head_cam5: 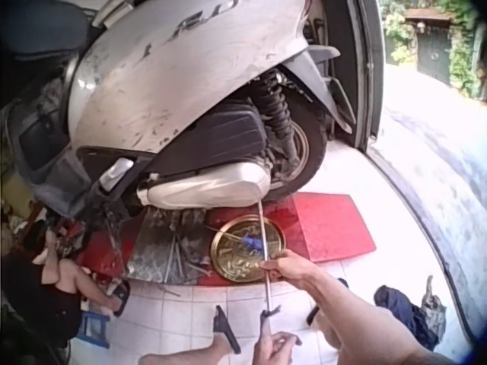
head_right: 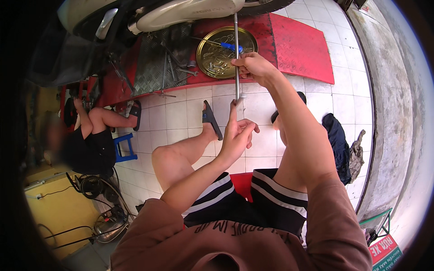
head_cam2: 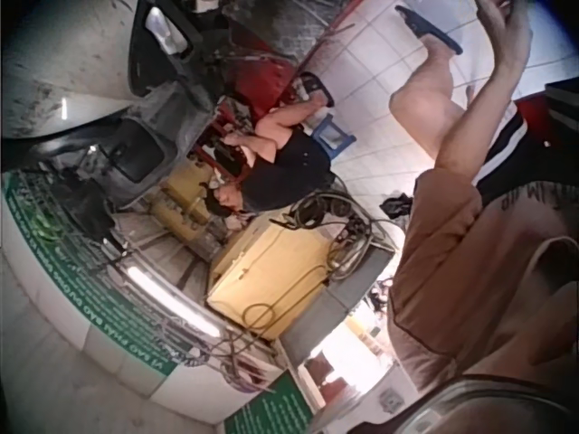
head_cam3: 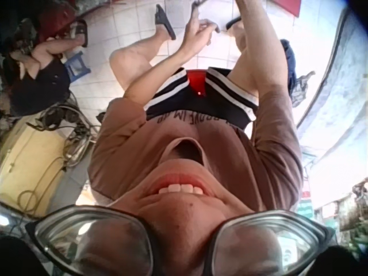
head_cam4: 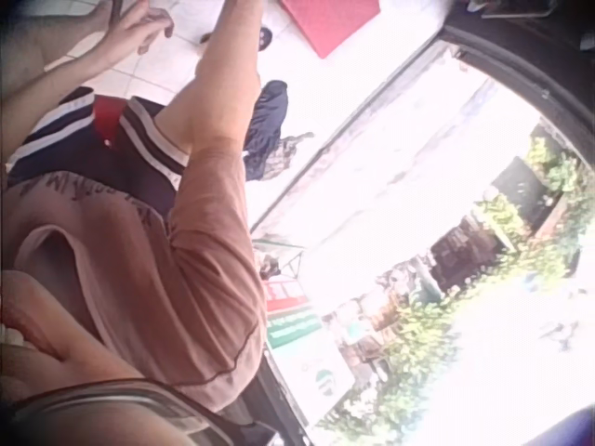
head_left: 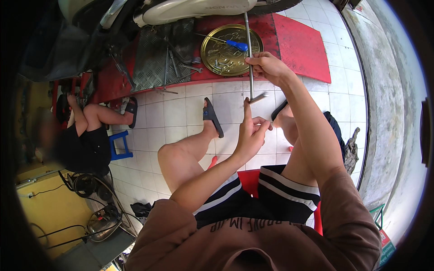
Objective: The person uses a blue screwdriver to loosen a screw on the side panel of a white motorcycle. They then switch to a T-handle wrench to tighten a bolt on the same area. The person is seated on a red stool in a workshop environment.
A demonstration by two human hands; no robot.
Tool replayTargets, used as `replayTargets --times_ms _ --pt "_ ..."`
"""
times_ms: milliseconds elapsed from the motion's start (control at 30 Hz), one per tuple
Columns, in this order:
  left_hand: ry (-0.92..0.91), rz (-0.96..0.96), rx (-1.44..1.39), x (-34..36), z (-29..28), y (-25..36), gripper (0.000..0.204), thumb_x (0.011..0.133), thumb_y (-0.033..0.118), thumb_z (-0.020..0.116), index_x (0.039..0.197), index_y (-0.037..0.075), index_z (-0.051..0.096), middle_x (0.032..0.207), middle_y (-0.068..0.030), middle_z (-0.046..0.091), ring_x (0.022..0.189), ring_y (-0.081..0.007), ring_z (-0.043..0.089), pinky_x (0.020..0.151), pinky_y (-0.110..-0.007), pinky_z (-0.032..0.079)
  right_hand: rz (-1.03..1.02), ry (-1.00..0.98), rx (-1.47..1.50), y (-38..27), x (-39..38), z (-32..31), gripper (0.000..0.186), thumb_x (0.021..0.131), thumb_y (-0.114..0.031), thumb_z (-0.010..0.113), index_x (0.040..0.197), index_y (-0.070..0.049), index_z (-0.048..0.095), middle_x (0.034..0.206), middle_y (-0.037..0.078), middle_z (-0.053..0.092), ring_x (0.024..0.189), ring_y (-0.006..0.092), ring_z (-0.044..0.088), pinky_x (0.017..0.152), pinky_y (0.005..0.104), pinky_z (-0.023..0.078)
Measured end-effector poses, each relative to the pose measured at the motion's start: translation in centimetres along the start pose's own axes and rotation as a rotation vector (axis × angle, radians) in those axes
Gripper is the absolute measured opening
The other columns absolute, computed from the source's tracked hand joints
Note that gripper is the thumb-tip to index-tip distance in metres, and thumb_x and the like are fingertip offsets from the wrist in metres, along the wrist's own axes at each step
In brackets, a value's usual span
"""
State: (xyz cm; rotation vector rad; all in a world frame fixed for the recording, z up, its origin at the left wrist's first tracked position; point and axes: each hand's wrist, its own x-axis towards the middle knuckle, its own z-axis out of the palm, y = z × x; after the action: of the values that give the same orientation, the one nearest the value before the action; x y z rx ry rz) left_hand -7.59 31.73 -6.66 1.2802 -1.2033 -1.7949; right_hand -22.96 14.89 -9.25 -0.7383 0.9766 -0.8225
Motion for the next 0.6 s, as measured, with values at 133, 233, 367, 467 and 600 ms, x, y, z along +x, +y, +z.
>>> replayTargets --times_ms 133,233,367,467,600 --pt "-0.158 -0.034 0.048 0.1 -0.5 -0.3 0.071 0.095 0.007 0.053 0.153 0.002 0.012 0.088 -0.0101 0.064 0.052 -0.0058 0.046 0.048 -0.021 0.042 -0.017 -0.037 0.069 -0.6 -0.6 0.8 0.017 0.095 -0.022 0.062 0.086 -0.007 0.062 0.064 -0.008 0.043 0.059 0.0056 0.038 0.06 0.0226 0.036" --pt "-0.114 0.298 0.359 -0.5 -0.3 0.4 0.07 0.092 0.004 0.056 0.152 0.001 0.019 0.087 -0.0066 0.065 0.055 -0.0059 0.05 0.051 -0.022 0.042 -0.041 -0.084 0.107 -1.4 -1.0 1.2 0.019 0.096 -0.023 0.06 0.087 -0.006 0.062 0.063 -0.008 0.041 0.059 0.0062 0.037 0.059 0.0222 0.035" --pt "0.124 0.638 0.727 -0.1 -1.3 2.0 0.061 0.088 0.003 0.06 0.145 0.004 0.04 0.084 -0.0093 0.064 0.053 -0.0136 0.052 0.05 -0.026 0.044 -0.062 -0.125 0.133 -1.8 -1.1 1.3 0.02 0.097 -0.023 0.058 0.088 -0.006 0.062 0.06 -0.008 0.037 0.058 0.0072 0.035 0.058 0.0231 0.033" --pt "0.29 0.851 0.956 1.2 -3.1 2.8 0.055 0.085 0.003 0.063 0.139 0.009 0.051 0.075 -0.0082 0.06 0.049 -0.0189 0.051 0.051 -0.032 0.046 -0.092 -0.136 0.157 -1.8 -1.3 1.5 0.02 0.098 -0.023 0.058 0.089 -0.005 0.062 0.059 -0.007 0.036 0.058 0.0074 0.033 0.057 0.0235 0.031" --pt "0.443 0.801 0.961 1.2 -3.1 3.1 0.052 0.085 0.004 0.064 0.136 0.008 0.054 0.06 -0.0062 0.054 0.044 -0.0201 0.05 0.054 -0.033 0.049 -0.097 -0.126 0.184 -1.7 -0.9 1.2 0.018 0.097 -0.021 0.059 0.088 -0.005 0.061 0.059 -0.007 0.036 0.059 0.0077 0.033 0.056 0.0237 0.031"
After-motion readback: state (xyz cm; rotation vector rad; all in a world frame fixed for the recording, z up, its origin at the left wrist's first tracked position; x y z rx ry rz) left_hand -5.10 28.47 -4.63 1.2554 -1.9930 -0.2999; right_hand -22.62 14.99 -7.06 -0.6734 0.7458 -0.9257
